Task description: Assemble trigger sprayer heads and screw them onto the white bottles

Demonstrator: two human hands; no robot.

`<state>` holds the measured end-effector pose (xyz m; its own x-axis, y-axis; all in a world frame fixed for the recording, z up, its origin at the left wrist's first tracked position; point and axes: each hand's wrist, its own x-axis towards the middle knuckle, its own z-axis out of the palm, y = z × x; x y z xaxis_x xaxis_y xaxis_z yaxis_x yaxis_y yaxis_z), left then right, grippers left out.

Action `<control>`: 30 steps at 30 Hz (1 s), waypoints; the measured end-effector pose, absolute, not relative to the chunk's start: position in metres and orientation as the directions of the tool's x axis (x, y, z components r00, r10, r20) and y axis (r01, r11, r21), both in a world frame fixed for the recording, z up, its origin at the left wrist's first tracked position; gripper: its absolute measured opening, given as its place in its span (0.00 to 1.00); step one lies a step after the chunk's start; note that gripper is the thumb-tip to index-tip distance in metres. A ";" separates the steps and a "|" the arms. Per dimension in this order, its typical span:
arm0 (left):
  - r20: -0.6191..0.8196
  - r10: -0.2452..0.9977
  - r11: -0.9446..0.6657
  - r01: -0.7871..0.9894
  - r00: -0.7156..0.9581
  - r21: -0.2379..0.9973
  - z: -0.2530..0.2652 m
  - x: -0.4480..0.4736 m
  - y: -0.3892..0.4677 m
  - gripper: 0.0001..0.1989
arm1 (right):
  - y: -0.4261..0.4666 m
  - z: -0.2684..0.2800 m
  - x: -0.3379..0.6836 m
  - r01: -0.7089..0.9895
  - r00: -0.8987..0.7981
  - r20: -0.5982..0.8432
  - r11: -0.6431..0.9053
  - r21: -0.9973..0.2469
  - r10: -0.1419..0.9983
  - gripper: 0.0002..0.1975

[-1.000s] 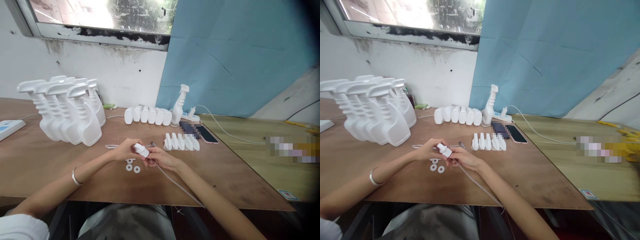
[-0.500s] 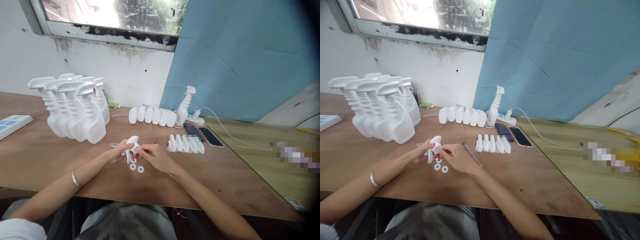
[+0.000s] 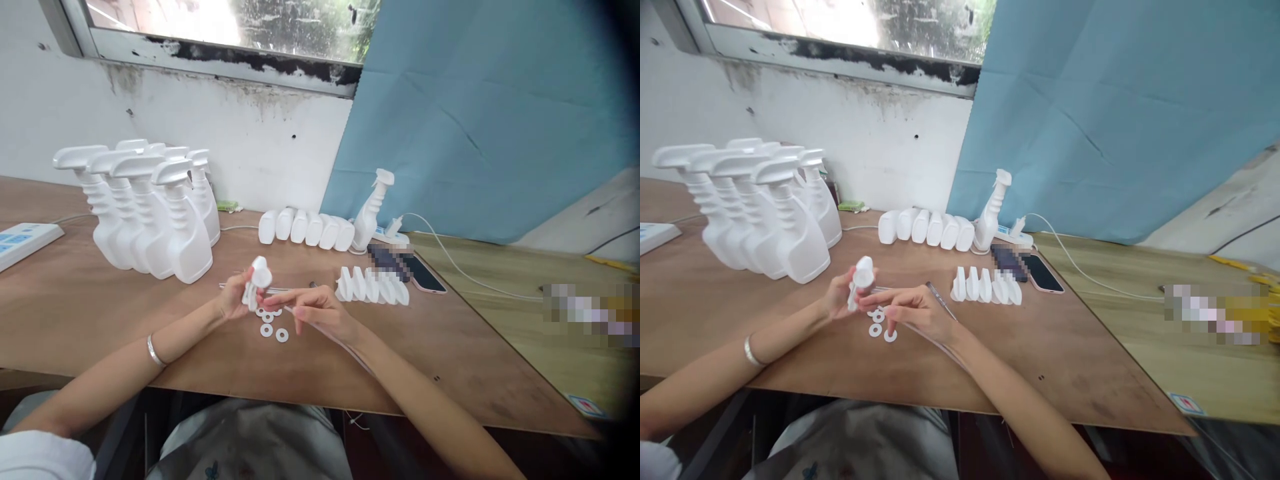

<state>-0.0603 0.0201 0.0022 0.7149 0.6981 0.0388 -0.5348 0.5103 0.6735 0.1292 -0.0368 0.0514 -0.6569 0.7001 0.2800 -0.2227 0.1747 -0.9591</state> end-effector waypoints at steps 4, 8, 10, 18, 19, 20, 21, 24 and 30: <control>0.029 0.686 0.561 -0.554 0.727 0.616 0.005 -0.073 0.027 0.19 | -0.031 0.062 0.131 -0.368 -0.435 0.378 0.222 -0.903 0.817 0.14; 0.084 0.657 0.563 -0.561 0.749 0.606 0.008 -0.071 0.024 0.21 | 0.003 0.065 0.133 -0.549 -0.070 0.225 0.151 -0.822 0.972 0.09; 0.079 0.686 0.555 -0.590 0.724 0.587 0.010 -0.071 0.022 0.20 | 0.019 0.063 0.133 -0.566 0.063 0.170 0.176 -0.805 0.983 0.08; 0.073 0.794 0.486 -0.702 0.604 0.520 0.025 -0.077 0.024 0.21 | 0.032 0.024 0.125 -0.432 0.343 0.052 0.206 -0.878 0.938 0.10; 0.066 0.802 0.480 -0.708 0.593 0.518 0.026 -0.077 0.024 0.21 | 0.031 0.020 0.125 -0.424 0.354 0.054 0.211 -0.881 0.934 0.10; 0.062 0.809 0.474 -0.711 0.585 0.519 0.028 -0.078 0.025 0.21 | 0.030 0.016 0.125 -0.414 0.366 0.060 0.220 -0.883 0.929 0.11; 0.058 0.813 0.470 -0.711 0.580 0.524 0.029 -0.078 0.025 0.20 | 0.030 0.014 0.126 -0.402 0.375 0.070 0.230 -0.886 0.925 0.12; 0.061 0.813 0.460 -0.705 0.578 0.540 0.029 -0.081 0.029 0.19 | 0.029 0.011 0.128 -0.370 0.347 0.091 0.225 -0.901 0.934 0.15; 0.054 0.854 0.407 -0.729 0.517 0.550 0.027 -0.083 0.037 0.15 | 0.027 0.008 0.131 0.041 0.132 0.030 0.025 -0.999 0.991 0.11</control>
<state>-0.0834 0.0370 0.0267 0.5174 0.8540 0.0543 -0.7291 0.4068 0.5504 0.1306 0.0275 0.0079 0.1321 0.9908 0.0305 0.0412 0.0252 -0.9988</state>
